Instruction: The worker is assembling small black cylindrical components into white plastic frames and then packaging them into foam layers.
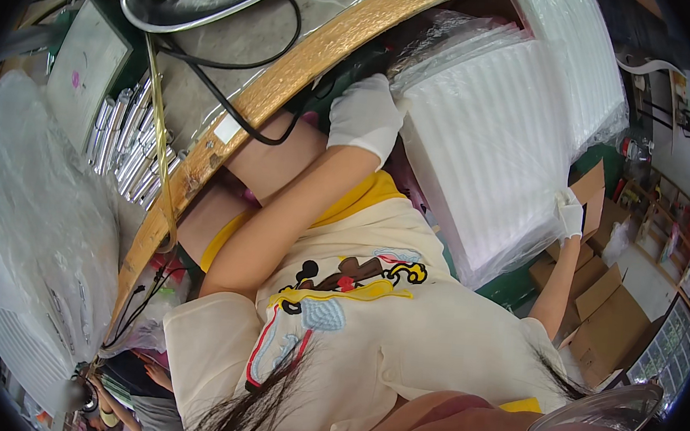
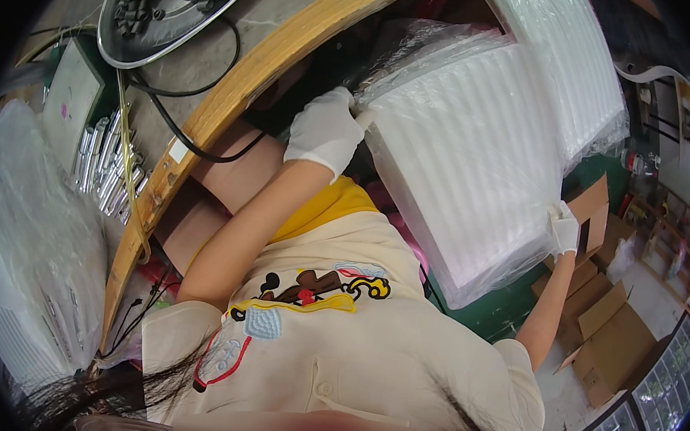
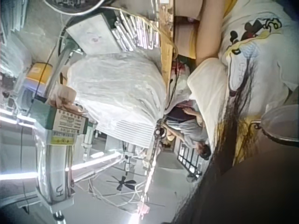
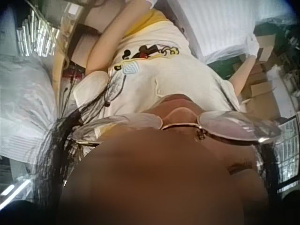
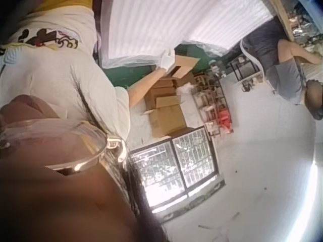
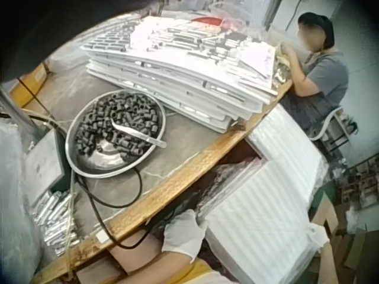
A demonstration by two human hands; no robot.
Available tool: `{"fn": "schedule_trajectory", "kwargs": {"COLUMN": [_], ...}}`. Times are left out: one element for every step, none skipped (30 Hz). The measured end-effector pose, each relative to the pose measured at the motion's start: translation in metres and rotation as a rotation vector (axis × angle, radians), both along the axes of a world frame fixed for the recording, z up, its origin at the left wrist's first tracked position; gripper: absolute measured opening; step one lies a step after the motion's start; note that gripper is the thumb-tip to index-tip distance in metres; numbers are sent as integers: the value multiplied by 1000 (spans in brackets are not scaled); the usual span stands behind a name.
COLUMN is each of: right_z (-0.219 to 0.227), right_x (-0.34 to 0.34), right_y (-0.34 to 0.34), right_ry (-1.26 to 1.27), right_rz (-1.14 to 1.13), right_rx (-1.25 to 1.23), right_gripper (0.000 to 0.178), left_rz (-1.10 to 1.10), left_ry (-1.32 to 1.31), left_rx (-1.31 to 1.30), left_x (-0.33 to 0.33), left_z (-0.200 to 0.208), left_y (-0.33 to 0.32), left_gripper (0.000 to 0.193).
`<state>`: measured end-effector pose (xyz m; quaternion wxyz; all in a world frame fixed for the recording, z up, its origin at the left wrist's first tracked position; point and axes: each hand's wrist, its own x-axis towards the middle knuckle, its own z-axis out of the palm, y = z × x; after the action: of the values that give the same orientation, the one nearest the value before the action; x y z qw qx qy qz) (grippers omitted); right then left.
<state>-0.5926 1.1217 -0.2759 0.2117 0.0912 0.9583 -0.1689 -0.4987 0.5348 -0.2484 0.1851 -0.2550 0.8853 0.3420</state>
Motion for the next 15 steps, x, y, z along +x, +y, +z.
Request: {"fn": "schedule_trajectory", "kwargs": {"right_z": [0, 1, 4, 6, 9, 11, 13, 16, 19, 21, 16, 5, -3, -5, -7], "right_x": [2, 2, 2, 3, 3, 2, 2, 2, 2, -1, -2, 1, 1, -1, -2], "right_y": [4, -1, -5, -10, -15, -21, -27, -34, -42, -45, -34, -16, -4, -4, -3], "right_ry": [24, 28, 27, 29, 36, 38, 40, 52, 12, -28, -13, 23, 56, 65, 58], "right_rz": [-3, -12, -23, -34, -44, -39, -35, -45, -55, -63, -79, -10, 64, 58, 48], "right_rx": [0, -1, -23, -45, -43, -19, 5, 5, 17, 28, 31, 92, 151, 148, 153], "right_gripper": [30, 30, 29, 29, 29, 30, 31, 31, 35, 38, 38, 41, 43, 43, 43], "left_rz": [-13, -86, -158, -314, -323, -467, -610, -755, -763, -776, -793, -808, -808, -803, -809], "left_ry": [3, 184, 368, 315, 324, 436, 549, 663, 678, 612, 552, 568, 531, 489, 496], "left_rx": [2, -172, -344, -152, -151, -175, -200, -227, -229, -231, -228, -226, -254, -287, -292], "left_x": [0, 0, -2, -11, -11, -8, -4, -2, -3, -3, -6, -8, -9, -9, -9], "left_z": [2, 4, 6, 7, 5, -4, -14, -22, -27, -32, -35, -35, -35, -34, -33], "left_y": [5, 8, 11, 11, 15, 21, 27, 32, 34, 34, 36, 37, 38, 37, 37], "left_gripper": [37, 35, 35, 41, 41, 46, 51, 56, 56, 58, 60, 60, 62, 65, 65]}}
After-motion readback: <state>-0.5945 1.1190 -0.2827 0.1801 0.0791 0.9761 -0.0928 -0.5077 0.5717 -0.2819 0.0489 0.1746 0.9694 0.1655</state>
